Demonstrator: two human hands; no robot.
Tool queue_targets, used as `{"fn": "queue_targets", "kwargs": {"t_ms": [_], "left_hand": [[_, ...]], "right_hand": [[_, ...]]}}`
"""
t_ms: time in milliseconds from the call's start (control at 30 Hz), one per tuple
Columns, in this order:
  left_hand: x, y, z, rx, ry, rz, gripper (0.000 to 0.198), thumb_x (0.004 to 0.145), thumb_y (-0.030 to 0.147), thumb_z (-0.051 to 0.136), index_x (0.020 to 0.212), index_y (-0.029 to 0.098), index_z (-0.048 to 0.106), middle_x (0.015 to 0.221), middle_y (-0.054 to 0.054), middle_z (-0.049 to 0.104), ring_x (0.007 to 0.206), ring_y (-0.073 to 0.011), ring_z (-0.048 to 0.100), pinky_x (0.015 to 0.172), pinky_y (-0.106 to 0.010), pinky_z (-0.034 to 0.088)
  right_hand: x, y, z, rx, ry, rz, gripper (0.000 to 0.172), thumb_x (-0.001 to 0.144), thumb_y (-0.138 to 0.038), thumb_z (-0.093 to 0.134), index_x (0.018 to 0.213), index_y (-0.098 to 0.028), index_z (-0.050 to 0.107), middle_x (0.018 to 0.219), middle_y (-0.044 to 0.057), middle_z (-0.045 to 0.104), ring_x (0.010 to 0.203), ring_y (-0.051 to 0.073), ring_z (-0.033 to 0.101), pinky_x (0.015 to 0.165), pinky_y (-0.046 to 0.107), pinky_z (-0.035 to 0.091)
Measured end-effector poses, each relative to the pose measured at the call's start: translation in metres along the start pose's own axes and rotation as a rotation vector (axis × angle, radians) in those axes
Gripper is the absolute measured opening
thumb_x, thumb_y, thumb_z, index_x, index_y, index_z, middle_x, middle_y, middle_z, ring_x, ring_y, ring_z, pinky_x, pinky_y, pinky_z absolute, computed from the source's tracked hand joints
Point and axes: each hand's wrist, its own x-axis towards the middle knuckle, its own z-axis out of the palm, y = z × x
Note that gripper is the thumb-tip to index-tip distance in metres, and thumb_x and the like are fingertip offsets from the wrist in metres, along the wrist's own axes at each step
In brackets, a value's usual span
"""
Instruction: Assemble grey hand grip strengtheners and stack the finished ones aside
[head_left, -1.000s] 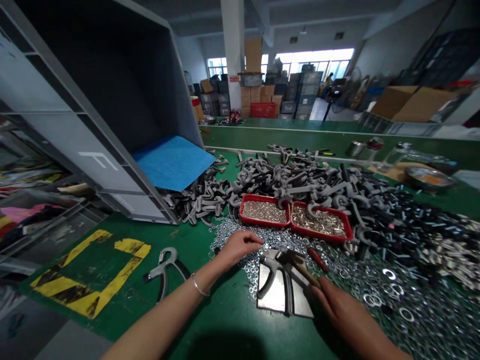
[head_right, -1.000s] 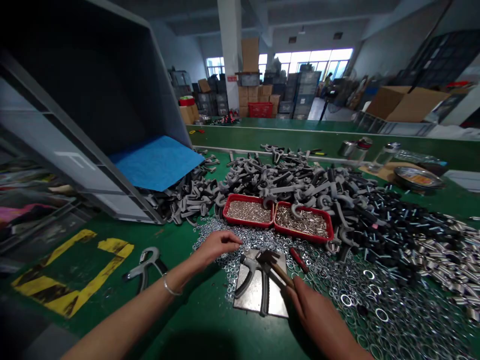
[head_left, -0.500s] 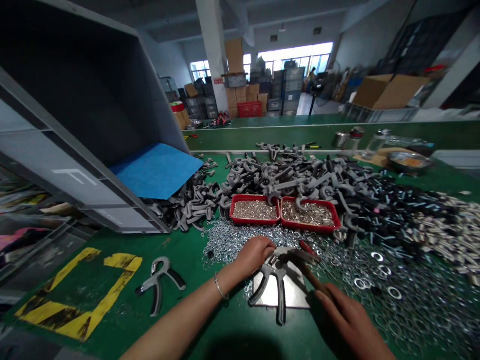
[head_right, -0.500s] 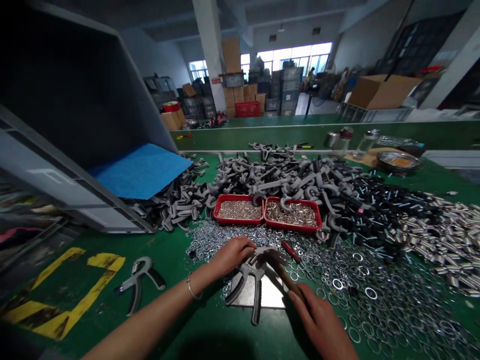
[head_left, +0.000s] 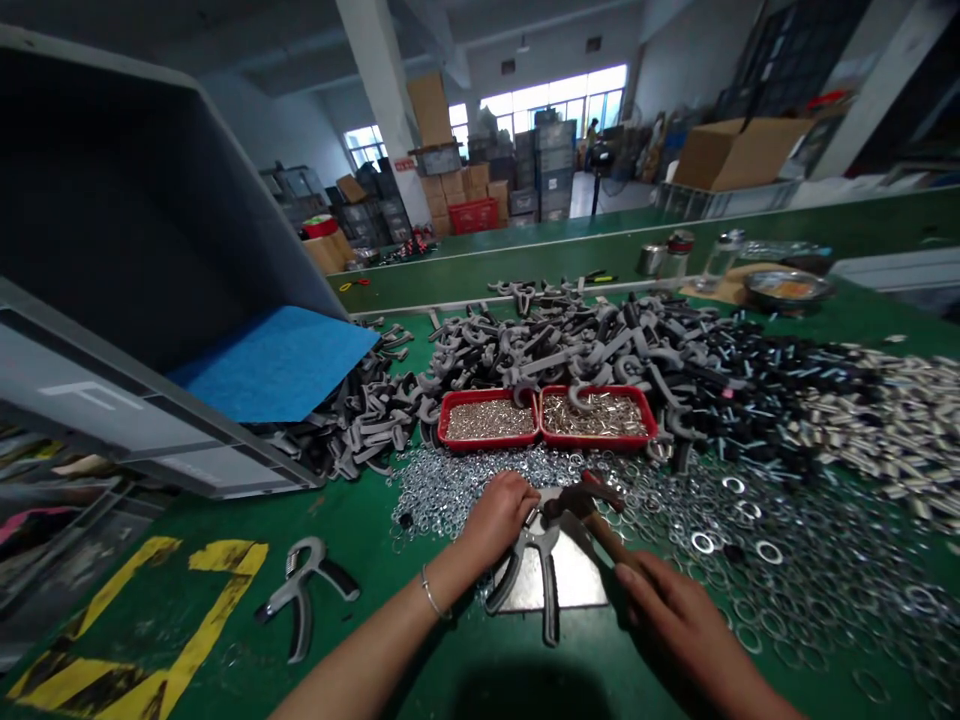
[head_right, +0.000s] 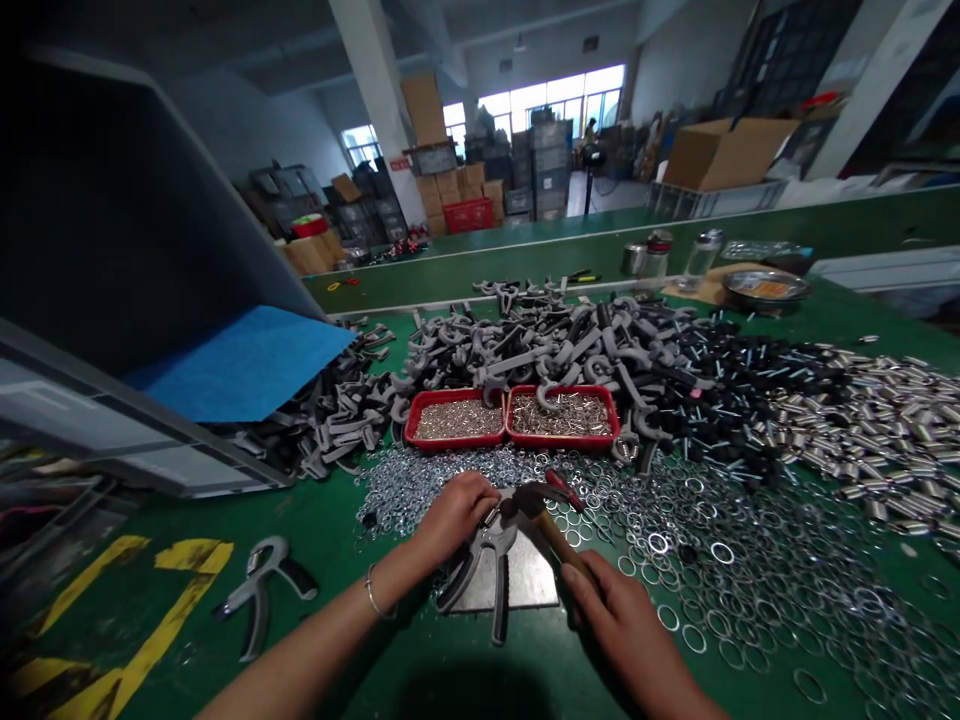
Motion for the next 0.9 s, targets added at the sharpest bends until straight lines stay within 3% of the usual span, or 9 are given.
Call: {"fn": "queue_targets", "kwargs": {"t_ms": [133,267,333,433,533,667,800,900], "left_hand": [[-0.007,-0.004,0.008,0.111,0.020,0.121,0.020,0.099,0.020,0.047,0.095,0.014,0.065,0.095,-0.009,0.064,0.093,-0.0225,0.053,0.085,-0.037,0.044],[-0.011,-0.010,0.018,0.245,0.045,0.286,0.022,0.101,0.021,0.042,0.100,0.014,0.063,0.099,-0.010,0.063,0.093,-0.0228,0.052,0.083,-0.038,0.046],[-0.013,-0.010,0.019,0.214,0.050,0.258,0.018,0.100,0.021,0.045,0.101,0.015,0.062,0.100,-0.009,0.062,0.094,-0.0226,0.053,0.084,-0.039,0.048],[-0.022,-0.008,0.013,0.112,0.135,0.132,0.022,0.098,0.025,0.051,0.117,0.017,0.054,0.116,-0.010,0.058,0.109,-0.0250,0.053,0.094,-0.044,0.047],[-0.040,-0.005,-0.002,0.053,0.217,0.065,0.031,0.098,0.020,0.045,0.129,0.019,0.046,0.126,-0.012,0.053,0.121,-0.0258,0.047,0.104,-0.048,0.041],[-0.058,-0.004,-0.022,0.106,0.051,0.143,0.027,0.094,0.013,0.046,0.120,0.017,0.053,0.119,-0.012,0.057,0.113,-0.0258,0.049,0.102,-0.046,0.039],[-0.059,-0.003,-0.026,0.230,-0.105,0.145,0.019,0.094,0.017,0.052,0.112,0.017,0.059,0.111,-0.010,0.061,0.106,-0.0263,0.051,0.093,-0.043,0.040],[-0.054,-0.004,-0.023,0.280,-0.127,0.118,0.016,0.095,0.019,0.053,0.108,0.017,0.061,0.108,-0.009,0.061,0.104,-0.0256,0.051,0.092,-0.041,0.040]], "right_hand": [[-0.001,-0.002,-0.002,0.028,0.018,0.005,0.041,0.096,-0.056,0.040,0.084,-0.022,0.059,0.067,-0.001,0.062,0.066,0.018,0.061,0.063,0.029,0.044],[-0.003,0.001,-0.001,0.121,-0.023,0.066,0.041,0.097,-0.057,0.037,0.082,-0.022,0.054,0.066,-0.003,0.059,0.049,0.014,0.055,0.048,0.027,0.042],[-0.002,-0.001,-0.005,0.105,-0.050,0.079,0.040,0.098,-0.056,0.035,0.086,-0.023,0.054,0.067,-0.002,0.061,0.046,0.014,0.055,0.045,0.027,0.041],[0.001,-0.018,-0.021,-0.072,-0.032,-0.020,0.036,0.096,-0.053,0.040,0.090,-0.022,0.059,0.074,0.002,0.066,0.062,0.019,0.063,0.057,0.029,0.047],[0.003,-0.046,-0.038,-0.212,0.019,-0.133,0.034,0.096,-0.051,0.040,0.100,-0.024,0.061,0.080,0.004,0.069,0.071,0.020,0.064,0.066,0.031,0.048],[0.015,-0.067,-0.040,-0.338,0.054,-0.196,0.036,0.098,-0.050,0.035,0.104,-0.024,0.059,0.086,0.007,0.071,0.072,0.022,0.066,0.067,0.032,0.048],[0.039,-0.062,-0.028,-0.502,-0.130,-0.126,0.033,0.095,-0.047,0.042,0.090,-0.023,0.063,0.080,0.009,0.073,0.069,0.025,0.068,0.065,0.033,0.047],[0.049,-0.058,-0.025,-0.444,-0.134,-0.162,0.040,0.099,-0.049,0.033,0.104,-0.023,0.063,0.093,0.009,0.074,0.081,0.026,0.069,0.071,0.034,0.048]]}}
